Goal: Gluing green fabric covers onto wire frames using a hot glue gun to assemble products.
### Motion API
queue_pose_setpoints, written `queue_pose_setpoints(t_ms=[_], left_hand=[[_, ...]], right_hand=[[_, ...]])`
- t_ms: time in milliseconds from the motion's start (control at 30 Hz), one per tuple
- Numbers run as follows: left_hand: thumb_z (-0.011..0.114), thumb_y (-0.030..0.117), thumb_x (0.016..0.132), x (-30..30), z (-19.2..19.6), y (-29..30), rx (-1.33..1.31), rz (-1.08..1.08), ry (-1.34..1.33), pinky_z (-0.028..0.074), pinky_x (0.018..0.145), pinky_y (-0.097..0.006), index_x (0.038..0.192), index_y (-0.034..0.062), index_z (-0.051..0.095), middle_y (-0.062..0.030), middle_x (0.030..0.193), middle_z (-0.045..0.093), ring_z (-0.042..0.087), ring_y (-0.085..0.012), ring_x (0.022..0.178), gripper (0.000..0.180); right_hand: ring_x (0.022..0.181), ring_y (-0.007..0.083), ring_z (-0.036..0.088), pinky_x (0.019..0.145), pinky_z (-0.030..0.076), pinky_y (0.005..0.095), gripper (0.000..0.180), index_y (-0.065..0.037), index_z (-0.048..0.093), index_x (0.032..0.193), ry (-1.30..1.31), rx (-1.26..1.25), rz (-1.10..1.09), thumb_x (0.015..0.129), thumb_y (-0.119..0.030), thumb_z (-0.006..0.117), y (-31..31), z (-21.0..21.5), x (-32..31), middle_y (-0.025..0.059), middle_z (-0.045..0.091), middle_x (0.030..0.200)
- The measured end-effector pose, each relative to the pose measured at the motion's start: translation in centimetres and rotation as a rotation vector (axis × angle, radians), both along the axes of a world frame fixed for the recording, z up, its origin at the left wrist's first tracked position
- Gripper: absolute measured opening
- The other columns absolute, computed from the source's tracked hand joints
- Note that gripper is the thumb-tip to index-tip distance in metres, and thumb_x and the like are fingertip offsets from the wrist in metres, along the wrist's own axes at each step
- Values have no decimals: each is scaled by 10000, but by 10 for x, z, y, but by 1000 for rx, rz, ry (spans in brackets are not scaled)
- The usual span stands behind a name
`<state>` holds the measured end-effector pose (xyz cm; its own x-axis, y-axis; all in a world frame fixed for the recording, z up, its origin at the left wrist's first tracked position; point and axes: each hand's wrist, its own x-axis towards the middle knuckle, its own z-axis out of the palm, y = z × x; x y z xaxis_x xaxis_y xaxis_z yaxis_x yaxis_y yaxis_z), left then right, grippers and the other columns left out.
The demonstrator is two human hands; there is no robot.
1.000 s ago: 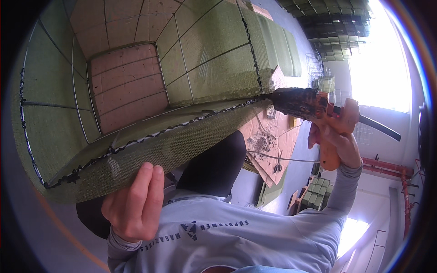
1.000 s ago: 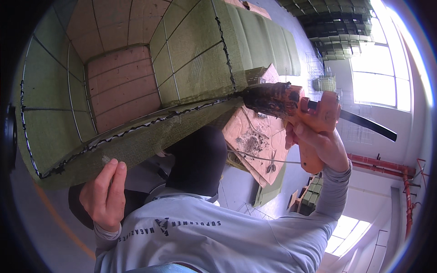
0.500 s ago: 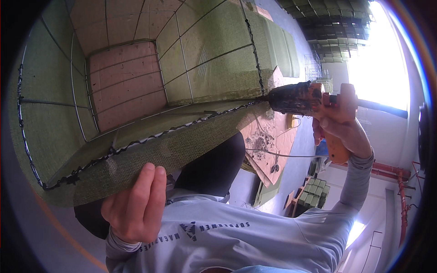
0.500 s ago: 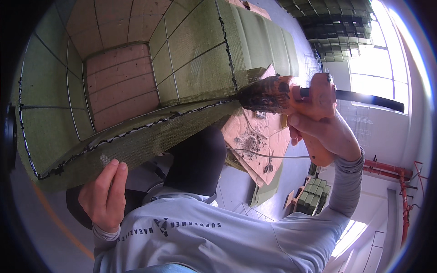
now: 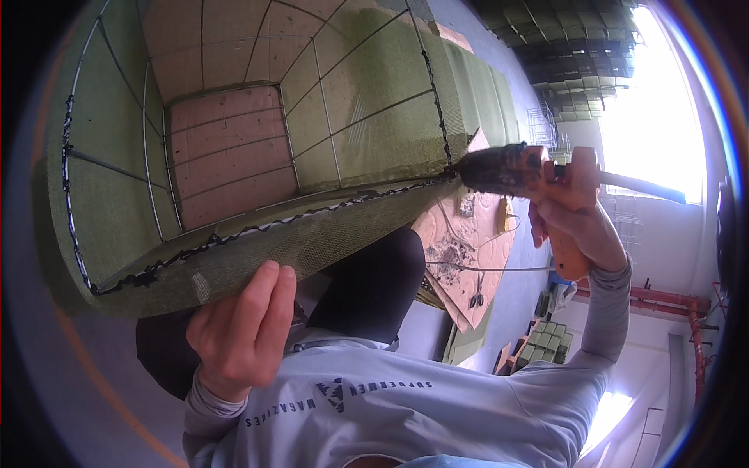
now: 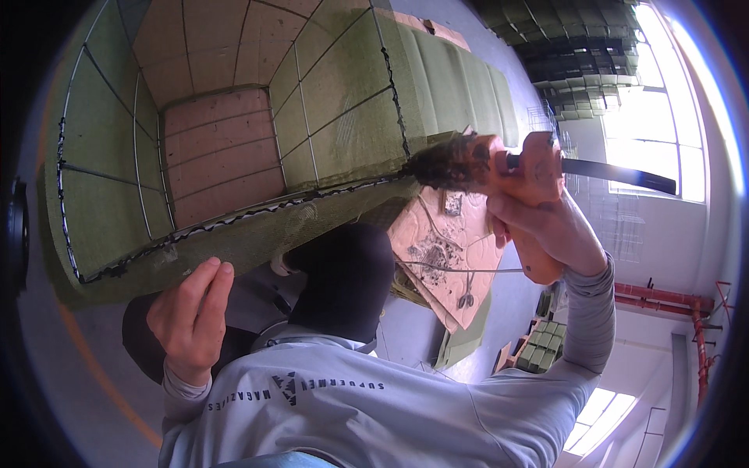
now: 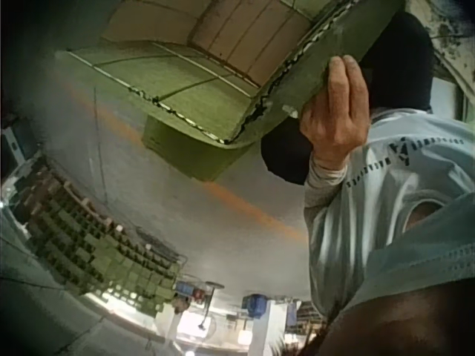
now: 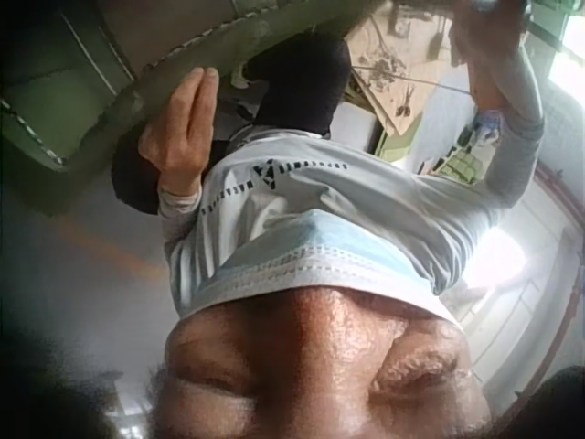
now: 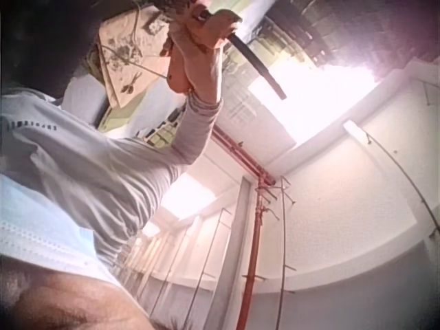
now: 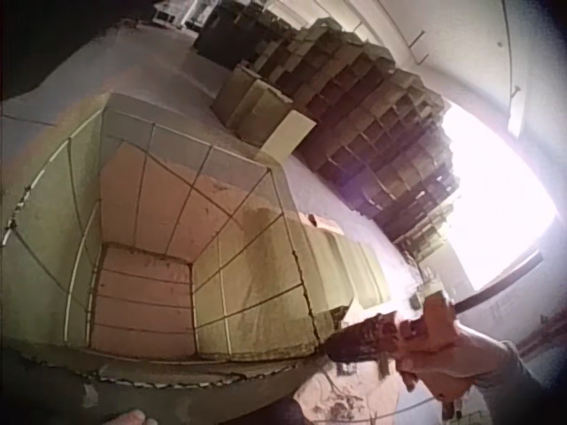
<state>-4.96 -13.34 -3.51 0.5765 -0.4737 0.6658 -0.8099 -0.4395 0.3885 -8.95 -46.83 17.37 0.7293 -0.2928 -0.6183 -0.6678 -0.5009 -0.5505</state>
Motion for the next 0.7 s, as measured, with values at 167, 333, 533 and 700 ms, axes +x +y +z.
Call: queue_pose_setpoints(t_ms=[167, 333, 533, 700], left_hand=[[730, 31, 755, -1, 0, 0, 0, 2, 18, 545, 568, -247, 952, -15, 746, -105, 960, 689, 664, -137, 660, 202], [734, 27, 753, -1, -4, 0, -29, 11, 13, 521, 545, -233, 941, -1, 752, -93, 957, 697, 644, -119, 632, 191], [735, 27, 743, 0, -4, 0, -39, 18, 3, 499, 529, -217, 916, 12, 760, -82, 954, 704, 618, -99, 601, 175], [741, 31, 735, -1, -5, 0, -37, 26, 4, 501, 534, -221, 915, 15, 762, -81, 957, 706, 610, -96, 592, 182]], right_hand=[[684, 163, 569, 618, 493, 308, 218, 14, 504, 1129, -242, -29, 42, 1007, -165, 527, -13, -15, 22, 79, 557, 808], [660, 135, 549, 613, 464, 273, 249, 25, 535, 1128, -253, -66, 92, 1033, -198, 480, -16, -28, 50, 48, 540, 774], [649, 129, 543, 602, 464, 272, 227, 23, 548, 1088, -229, -112, 148, 1033, -187, 482, -18, -33, 60, 41, 538, 777], [648, 133, 555, 584, 467, 274, 215, 14, 551, 1040, -169, -165, 143, 1031, -193, 492, -21, -31, 63, 45, 544, 788]])
